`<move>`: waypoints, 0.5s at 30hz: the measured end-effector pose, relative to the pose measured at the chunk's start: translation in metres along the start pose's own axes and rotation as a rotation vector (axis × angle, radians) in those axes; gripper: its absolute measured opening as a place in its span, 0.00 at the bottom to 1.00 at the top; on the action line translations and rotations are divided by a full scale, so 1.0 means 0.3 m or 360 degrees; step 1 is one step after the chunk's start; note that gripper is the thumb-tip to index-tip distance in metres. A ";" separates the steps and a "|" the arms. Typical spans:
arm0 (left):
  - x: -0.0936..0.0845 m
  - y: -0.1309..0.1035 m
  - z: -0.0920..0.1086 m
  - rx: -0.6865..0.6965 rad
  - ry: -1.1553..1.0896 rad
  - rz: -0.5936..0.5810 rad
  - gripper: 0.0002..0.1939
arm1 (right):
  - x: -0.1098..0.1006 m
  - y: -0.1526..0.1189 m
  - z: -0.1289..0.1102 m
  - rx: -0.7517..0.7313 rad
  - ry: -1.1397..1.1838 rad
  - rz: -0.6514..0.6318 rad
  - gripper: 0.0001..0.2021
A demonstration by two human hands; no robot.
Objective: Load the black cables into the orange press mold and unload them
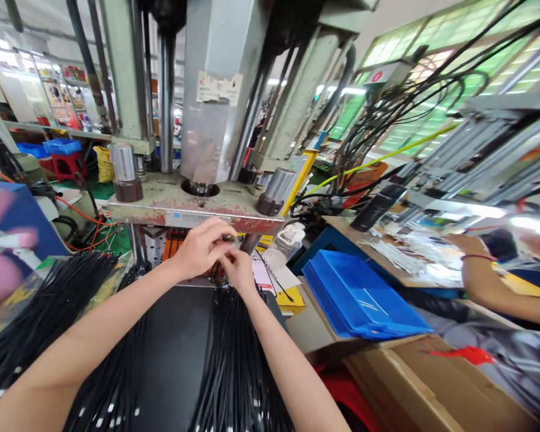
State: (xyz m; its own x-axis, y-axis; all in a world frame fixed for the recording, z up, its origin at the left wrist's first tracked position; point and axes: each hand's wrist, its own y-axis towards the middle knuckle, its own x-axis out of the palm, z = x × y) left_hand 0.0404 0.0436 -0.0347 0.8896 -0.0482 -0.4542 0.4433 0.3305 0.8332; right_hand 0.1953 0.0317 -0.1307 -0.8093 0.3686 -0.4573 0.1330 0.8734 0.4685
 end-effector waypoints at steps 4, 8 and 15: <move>0.041 -0.129 -0.091 -0.0230 0.0278 -0.0460 0.03 | 0.029 0.114 0.029 0.0096 -0.0078 0.0060 0.09; 0.055 -0.233 -0.130 -0.0002 0.0597 -0.1121 0.13 | 0.050 0.139 0.038 0.0129 -0.0129 -0.0007 0.09; 0.070 -0.232 -0.119 -0.0219 0.0838 -0.1288 0.26 | 0.041 0.138 0.056 0.0159 -0.0257 -0.0109 0.08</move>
State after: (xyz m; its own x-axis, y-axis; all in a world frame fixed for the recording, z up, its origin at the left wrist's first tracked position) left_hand 0.0244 0.0532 -0.1135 0.1441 0.1070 -0.9838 0.8523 0.4917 0.1783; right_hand 0.2004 0.0777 -0.1296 -0.7171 0.3466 -0.6046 0.1434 0.9224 0.3586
